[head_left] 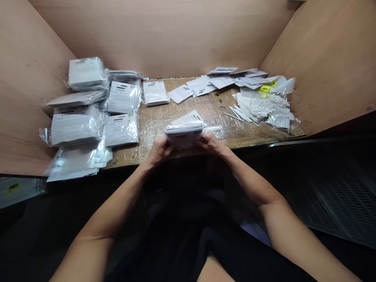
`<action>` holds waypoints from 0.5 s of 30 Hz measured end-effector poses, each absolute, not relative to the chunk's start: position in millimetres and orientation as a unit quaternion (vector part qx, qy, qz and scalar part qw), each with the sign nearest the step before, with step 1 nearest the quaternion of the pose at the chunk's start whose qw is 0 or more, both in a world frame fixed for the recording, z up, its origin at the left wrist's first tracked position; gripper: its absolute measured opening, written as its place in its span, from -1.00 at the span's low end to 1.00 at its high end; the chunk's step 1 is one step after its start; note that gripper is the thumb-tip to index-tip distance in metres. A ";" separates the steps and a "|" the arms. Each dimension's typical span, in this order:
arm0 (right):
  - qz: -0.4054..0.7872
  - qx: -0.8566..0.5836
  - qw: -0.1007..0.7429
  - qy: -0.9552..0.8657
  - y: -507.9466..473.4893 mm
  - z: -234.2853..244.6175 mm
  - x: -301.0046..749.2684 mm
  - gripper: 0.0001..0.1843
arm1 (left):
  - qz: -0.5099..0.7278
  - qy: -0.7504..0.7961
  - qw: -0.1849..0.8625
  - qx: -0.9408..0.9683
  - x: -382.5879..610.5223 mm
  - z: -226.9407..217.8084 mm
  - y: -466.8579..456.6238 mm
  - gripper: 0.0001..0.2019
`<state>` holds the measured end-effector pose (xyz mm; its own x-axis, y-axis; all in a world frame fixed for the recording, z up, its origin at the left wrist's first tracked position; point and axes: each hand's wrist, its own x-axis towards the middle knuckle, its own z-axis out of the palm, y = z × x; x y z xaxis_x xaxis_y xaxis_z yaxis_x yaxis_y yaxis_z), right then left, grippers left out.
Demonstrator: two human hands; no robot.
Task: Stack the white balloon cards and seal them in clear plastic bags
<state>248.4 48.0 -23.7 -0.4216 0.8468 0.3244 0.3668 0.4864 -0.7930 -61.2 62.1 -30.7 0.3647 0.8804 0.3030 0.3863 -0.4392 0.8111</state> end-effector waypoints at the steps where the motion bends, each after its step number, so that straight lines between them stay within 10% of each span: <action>1: 0.324 -0.390 0.361 -0.782 47.7 -26.2 246.9 -0.74 | 0.363 0.424 0.327 0.762 -60.5 -32.2 62.4 -0.82; 11: 0.588 -0.441 0.407 -0.542 41.1 17.1 232.7 -0.24 | 0.412 0.428 0.536 0.600 -22.0 0.4 77.3 -0.52; 15: 0.629 -0.486 0.374 -0.478 41.2 17.4 241.3 -0.13 | 0.354 0.495 0.401 0.684 -16.1 9.5 91.7 -0.44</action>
